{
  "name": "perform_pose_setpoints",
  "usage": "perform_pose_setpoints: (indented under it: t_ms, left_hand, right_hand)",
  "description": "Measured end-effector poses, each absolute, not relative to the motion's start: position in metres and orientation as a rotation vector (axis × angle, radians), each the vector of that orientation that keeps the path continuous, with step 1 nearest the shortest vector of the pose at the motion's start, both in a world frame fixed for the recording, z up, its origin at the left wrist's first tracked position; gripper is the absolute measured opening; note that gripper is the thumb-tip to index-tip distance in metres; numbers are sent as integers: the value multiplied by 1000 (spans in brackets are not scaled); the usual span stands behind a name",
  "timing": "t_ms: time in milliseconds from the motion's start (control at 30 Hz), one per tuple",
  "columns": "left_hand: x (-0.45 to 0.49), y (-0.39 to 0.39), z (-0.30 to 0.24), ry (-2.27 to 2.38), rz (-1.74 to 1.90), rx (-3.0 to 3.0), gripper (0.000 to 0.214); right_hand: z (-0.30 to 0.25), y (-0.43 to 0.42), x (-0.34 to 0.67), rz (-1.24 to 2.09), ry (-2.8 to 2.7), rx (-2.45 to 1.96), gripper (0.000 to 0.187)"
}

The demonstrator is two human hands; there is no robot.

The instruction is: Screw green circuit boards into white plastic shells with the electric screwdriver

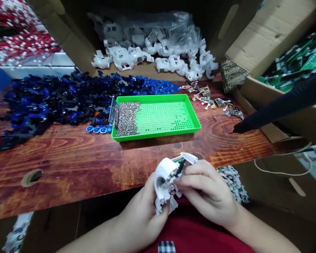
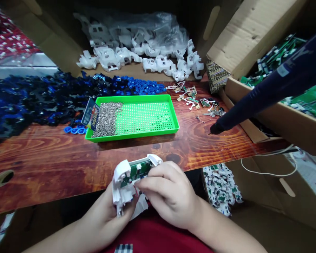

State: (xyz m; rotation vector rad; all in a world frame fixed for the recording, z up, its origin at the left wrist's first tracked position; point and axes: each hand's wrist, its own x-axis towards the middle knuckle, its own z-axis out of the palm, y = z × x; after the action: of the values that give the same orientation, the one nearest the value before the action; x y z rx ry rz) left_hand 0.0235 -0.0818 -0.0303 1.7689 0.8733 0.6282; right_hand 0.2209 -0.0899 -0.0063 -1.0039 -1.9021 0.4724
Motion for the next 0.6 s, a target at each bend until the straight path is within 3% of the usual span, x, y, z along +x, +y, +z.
perform_pose_setpoints:
  t_ms: [133, 233, 333, 467, 600]
  left_hand:
    - [26, -78, -22, 869, 550, 1670, 49]
    - [33, -73, -10, 770, 452, 1705, 54]
    - [44, -67, -4, 698, 360, 1710, 56]
    - [54, -52, -5, 480, 255, 1730, 83]
    - [50, -31, 18, 575, 278, 1908, 66]
  right_hand:
    - [-12, -92, 231, 509, -1551, -1107, 33]
    - [-11, -91, 233, 758, -1430, -1138, 37]
    - [-2, -86, 238, 909, -1572, -1093, 24]
    - [22, -87, 276, 625, -1642, -1230, 20]
    - [32, -104, 356, 428, -2027, -1529, 22]
